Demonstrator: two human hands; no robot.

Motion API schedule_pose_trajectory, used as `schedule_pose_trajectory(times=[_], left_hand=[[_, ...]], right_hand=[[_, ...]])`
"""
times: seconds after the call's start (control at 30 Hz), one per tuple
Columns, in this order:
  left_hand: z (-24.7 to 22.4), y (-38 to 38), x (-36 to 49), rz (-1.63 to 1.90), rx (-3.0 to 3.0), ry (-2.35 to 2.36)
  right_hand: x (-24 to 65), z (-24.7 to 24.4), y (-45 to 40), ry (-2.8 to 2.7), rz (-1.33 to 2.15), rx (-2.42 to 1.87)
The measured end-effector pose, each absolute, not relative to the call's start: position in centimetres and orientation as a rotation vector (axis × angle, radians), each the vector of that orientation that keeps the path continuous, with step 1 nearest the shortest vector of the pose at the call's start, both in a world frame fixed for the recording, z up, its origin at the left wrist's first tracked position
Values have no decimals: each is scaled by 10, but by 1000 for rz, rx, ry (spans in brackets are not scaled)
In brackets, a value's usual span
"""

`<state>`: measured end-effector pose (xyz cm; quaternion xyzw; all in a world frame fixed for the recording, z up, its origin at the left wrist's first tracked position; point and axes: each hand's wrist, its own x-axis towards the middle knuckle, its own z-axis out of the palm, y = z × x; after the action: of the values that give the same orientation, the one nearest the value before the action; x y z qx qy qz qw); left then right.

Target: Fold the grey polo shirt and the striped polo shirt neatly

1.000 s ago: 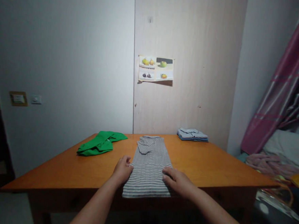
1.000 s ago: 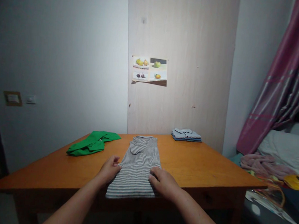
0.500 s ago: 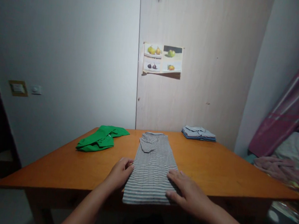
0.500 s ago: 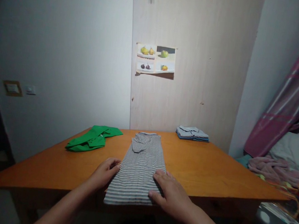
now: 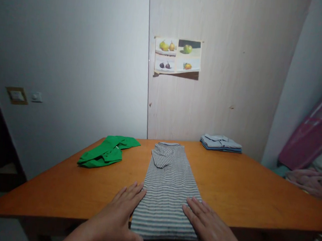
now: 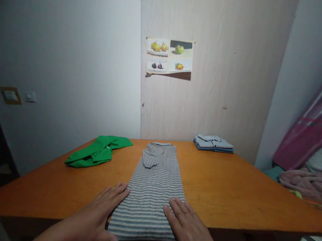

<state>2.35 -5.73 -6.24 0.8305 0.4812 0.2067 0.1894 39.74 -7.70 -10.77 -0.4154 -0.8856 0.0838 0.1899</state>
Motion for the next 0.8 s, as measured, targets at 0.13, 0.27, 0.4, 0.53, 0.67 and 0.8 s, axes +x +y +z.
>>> schedule_pose_trajectory(times=[0.13, 0.27, 0.4, 0.53, 0.67, 0.8], left_hand=[[-63, -66, 31, 393, 2461, 1354], [-64, -69, 33, 364, 2482, 1403], [-64, -67, 33, 336, 2503, 1424], [-63, -69, 36, 301, 2632, 1390], [-65, -73, 40, 267, 2841, 1328], [-69, -73, 33, 348, 2936, 1263]], right_hand=[[401, -100, -84, -2452, 299, -1170], [407, -96, -90, -2418, 309, -1196], [410, -98, -93, -2401, 242, -1193], [407, -105, -94, -2478, 72, -1143], [408, -116, -92, -2417, -262, -1017], [413, -113, -91, -2363, -359, -899]])
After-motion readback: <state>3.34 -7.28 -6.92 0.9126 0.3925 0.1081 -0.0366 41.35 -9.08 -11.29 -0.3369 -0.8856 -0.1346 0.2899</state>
